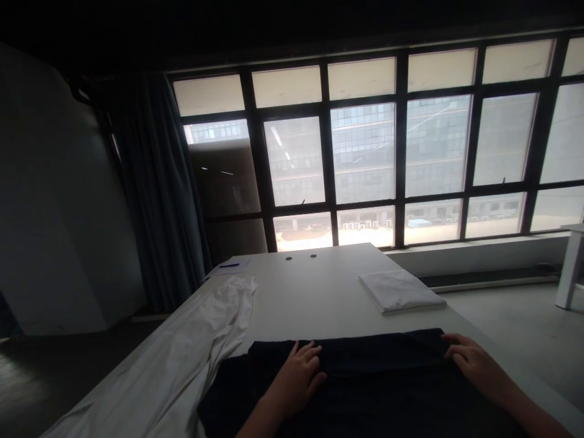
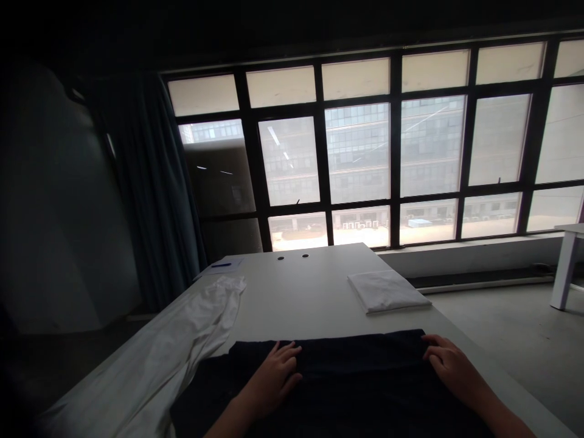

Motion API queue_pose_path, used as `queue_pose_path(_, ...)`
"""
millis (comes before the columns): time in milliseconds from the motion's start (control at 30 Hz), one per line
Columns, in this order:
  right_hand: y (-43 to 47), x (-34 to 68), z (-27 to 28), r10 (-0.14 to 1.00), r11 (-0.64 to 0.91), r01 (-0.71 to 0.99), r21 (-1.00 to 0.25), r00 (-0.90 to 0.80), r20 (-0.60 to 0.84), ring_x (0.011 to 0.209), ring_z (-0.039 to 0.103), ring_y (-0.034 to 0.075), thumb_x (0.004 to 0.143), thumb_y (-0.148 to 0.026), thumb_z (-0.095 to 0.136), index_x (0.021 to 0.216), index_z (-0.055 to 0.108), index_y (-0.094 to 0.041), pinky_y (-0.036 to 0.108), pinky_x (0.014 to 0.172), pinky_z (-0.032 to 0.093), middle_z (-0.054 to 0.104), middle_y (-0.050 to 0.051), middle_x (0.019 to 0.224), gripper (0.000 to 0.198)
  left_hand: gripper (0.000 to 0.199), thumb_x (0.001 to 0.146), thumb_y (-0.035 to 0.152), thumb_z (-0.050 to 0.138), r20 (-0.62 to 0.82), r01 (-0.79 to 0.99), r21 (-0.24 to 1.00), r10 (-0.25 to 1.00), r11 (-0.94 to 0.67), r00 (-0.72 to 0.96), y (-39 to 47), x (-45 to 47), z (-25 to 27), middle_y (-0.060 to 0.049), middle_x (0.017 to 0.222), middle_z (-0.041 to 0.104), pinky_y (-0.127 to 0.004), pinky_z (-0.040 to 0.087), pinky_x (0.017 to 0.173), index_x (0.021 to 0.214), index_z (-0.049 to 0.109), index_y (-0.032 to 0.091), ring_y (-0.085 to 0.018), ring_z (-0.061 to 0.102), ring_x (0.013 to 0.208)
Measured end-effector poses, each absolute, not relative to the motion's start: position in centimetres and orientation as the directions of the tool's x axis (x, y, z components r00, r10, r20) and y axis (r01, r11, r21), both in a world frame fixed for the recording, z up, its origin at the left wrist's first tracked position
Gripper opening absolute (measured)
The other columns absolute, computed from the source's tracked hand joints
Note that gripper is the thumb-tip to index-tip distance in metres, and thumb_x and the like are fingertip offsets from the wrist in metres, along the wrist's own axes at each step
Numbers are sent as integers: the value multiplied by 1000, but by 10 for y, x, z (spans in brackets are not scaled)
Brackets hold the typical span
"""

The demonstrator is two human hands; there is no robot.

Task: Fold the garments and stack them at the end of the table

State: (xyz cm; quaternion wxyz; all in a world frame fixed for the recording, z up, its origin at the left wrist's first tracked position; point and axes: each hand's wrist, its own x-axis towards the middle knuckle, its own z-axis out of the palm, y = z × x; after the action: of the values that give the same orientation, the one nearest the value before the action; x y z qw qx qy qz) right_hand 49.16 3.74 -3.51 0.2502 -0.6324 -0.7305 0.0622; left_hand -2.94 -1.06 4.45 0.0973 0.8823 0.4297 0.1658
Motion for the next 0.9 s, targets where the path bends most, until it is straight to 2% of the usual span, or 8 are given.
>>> queue_pose_path(67, 39, 488, -34, 940, 164, 923, -349, -38, 340, 110, 61, 30, 89, -47, 43, 85, 71, -24, 44, 94, 45, 67, 11, 119, 36, 19, 98, 38, 52, 222, 698, 306, 761, -648, 609, -14, -27, 49, -6, 149, 51, -56, 17, 121, 103, 65, 25, -27, 36, 144)
queue_pose_path(167, 41, 484, -35, 928, 54, 960, -276, 53, 368, 87, 65, 29, 88, -54, 42, 87, 65, -23, 42, 76, 46, 69, 11, 93, 39, 29, 96, 46, 54, 187, 639, 343, 716, -689, 672, -21, -25, 59, -5, 154, 44, -57, 13, 122, 120, 61, 29, -28, 33, 146)
queue_pose_path(300, 41, 484, -38, 949, 39, 949, -312, 63, 308, 72, 64, 26, 88, -54, 40, 77, 57, -25, 39, 68, 43, 69, 7, 79, 35, 55, 86, 59, 64, 87, 610, 404, 692, -682, 717, -25, -26, 61, -6, 157, 40, -67, 8, 119, 134, 54, 34, -36, 28, 147)
queue_pose_path(433, 38, 487, -36, 966, 60, 916, -397, 48, 256, 75, 66, 26, 90, -58, 38, 77, 58, -26, 38, 68, 45, 70, 8, 80, 40, 49, 87, 51, 65, 87, 627, 395, 707, -671, 702, -23, -27, 55, -4, 157, 40, -68, 8, 118, 133, 56, 37, -36, 28, 147)
queue_pose_path(533, 37, 490, -35, 970, 40, 913, -406, 62, 235, 76, 66, 27, 89, -62, 41, 78, 60, -26, 37, 67, 45, 69, 8, 82, 43, 46, 90, 51, 62, 96, 631, 371, 703, -682, 704, -24, -26, 56, -4, 157, 41, -68, 10, 118, 134, 56, 38, -35, 29, 147)
queue_pose_path(667, 38, 493, -38, 971, 2, 913, -409, 95, 218, 78, 67, 27, 91, -66, 33, 79, 63, -25, 38, 69, 46, 68, 9, 86, 53, 56, 95, 57, 52, 102, 645, 359, 715, -675, 692, -30, -15, 59, -2, 158, 39, -65, 12, 120, 147, 41, 41, -32, 29, 148)
queue_pose_path(800, 39, 488, -41, 967, -25, 950, -311, 101, 233, 78, 66, 29, 86, -70, 40, 76, 61, -24, 39, 67, 46, 67, 9, 83, 51, 72, 94, 64, 50, 67, 661, 380, 732, -647, 678, -35, -2, 46, -6, 162, 27, -61, 11, 121, 156, 27, 35, -32, 19, 151)
queue_pose_path(900, 37, 483, -43, 960, 1, 966, -258, 71, 270, 83, 65, 30, 88, -60, 41, 80, 62, -24, 41, 70, 46, 67, 10, 85, 43, 74, 93, 65, 49, 42, 664, 401, 737, -631, 675, -35, 1, 35, -6, 164, 24, -61, 11, 122, 156, 26, 35, -33, 15, 151)
